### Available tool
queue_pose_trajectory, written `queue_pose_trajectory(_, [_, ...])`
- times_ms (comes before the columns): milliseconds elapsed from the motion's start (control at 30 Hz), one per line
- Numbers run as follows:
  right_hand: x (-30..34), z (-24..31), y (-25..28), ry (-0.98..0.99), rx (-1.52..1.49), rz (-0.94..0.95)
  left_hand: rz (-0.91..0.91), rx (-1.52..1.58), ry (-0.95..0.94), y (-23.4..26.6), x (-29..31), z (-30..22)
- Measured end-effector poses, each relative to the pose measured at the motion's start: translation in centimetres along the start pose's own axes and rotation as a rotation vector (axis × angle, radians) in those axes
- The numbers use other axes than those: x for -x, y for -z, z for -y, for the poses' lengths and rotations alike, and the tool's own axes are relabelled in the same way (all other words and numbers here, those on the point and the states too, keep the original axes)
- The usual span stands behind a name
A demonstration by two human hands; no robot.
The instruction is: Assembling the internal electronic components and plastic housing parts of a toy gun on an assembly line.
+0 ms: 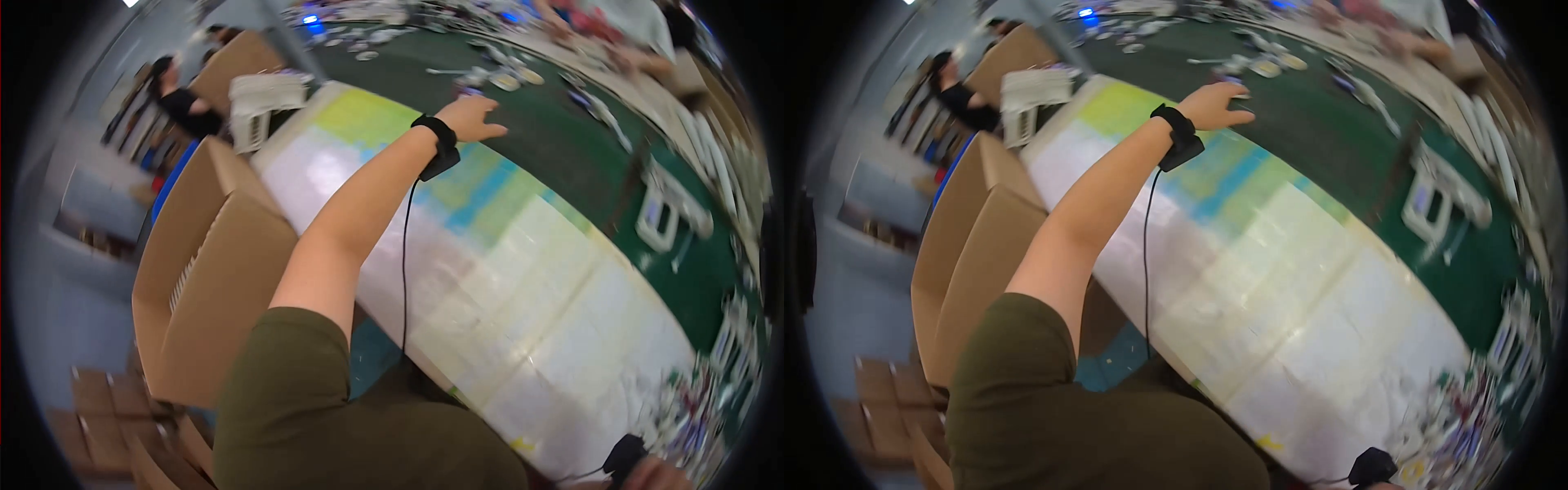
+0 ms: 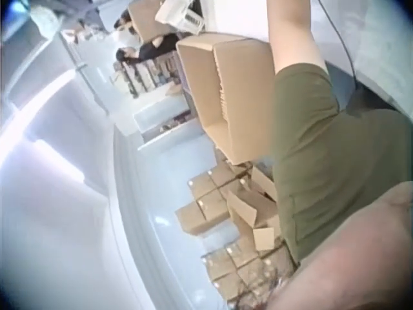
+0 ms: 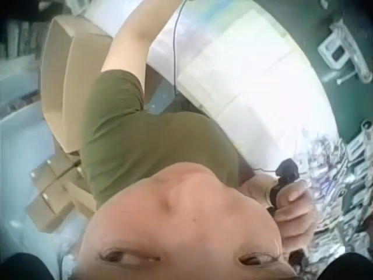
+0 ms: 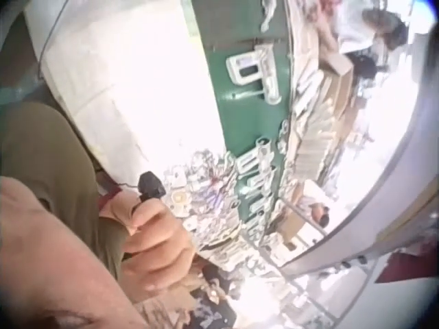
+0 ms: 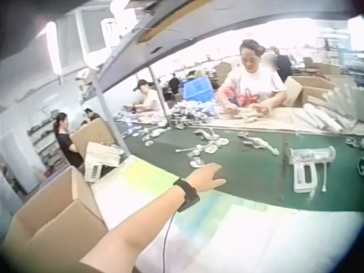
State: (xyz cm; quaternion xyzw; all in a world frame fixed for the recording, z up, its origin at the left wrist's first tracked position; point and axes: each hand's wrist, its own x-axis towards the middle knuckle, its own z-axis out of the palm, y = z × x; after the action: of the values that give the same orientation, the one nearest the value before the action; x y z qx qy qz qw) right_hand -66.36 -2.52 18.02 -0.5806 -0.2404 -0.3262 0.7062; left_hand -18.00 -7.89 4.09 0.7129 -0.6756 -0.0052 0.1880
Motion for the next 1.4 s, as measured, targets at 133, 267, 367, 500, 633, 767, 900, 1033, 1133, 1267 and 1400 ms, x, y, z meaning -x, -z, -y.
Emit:
queue_pose_trajectory(133, [1.1, -3.8, -1.3, -0.598, 0.381, -0.303, -0.476, 0.357, 0.862, 7.8, 9.7, 16.8])
queue_pose_trajectory(267, [2.9, -15.2, 0.4, -0.783, 1.193, 0.354, -0.698, -0.06, 1.29, 14.2, 18.0, 24.6])
queue_pose_trajectory(367, [1.3, -19.3, -2.2, -1.018, 1.479, 0.567, -0.527, -0.238, 1.33, 16.7, 18.3, 25.9])
queue_pose_trajectory(500, [0.2, -20.6, -3.8, -1.147, 1.478, 0.638, -0.154, -0.864, 1.208, 20.6, 21.5, 29.7])
queue_pose_trajectory(633, [0.5, -21.4, -4.0, -1.181, 1.523, 0.661, -0.21, -0.878, 1.235, 22.2, 23.3, 31.9])
queue_pose_trajectory(767, [0.6, -22.0, -4.0, -1.188, 1.521, 0.686, -0.105, -0.864, 1.287, 22.4, 23.6, 38.6])
queue_pose_trajectory(900, [0.2, -22.1, -4.3, -1.198, 1.517, 0.655, 0.195, -1.147, 1.169, 24.9, 21.1, 31.0])
queue_pose_trajectory(1033, [-0.3, -23.0, -4.1, -1.118, 1.516, 0.634, 0.182, -1.002, 1.062, 24.6, 22.7, 35.5])
queue_pose_trajectory(1133, [-0.6, -23.0, -4.3, -1.107, 1.534, 0.64, 0.502, -0.929, 0.682, 25.6, 17.2, 29.3])
queue_pose_trajectory(1267, [0.6, -22.0, -3.8, -1.113, 1.539, 0.541, 0.255, -0.29, 0.04, 19.9, 9.2, 12.8])
queue_pose_trajectory(1400, [2.4, -22.0, -3.8, -0.734, 1.503, 0.379, 0.526, 0.317, -0.114, 10.1, 9.0, 2.5])
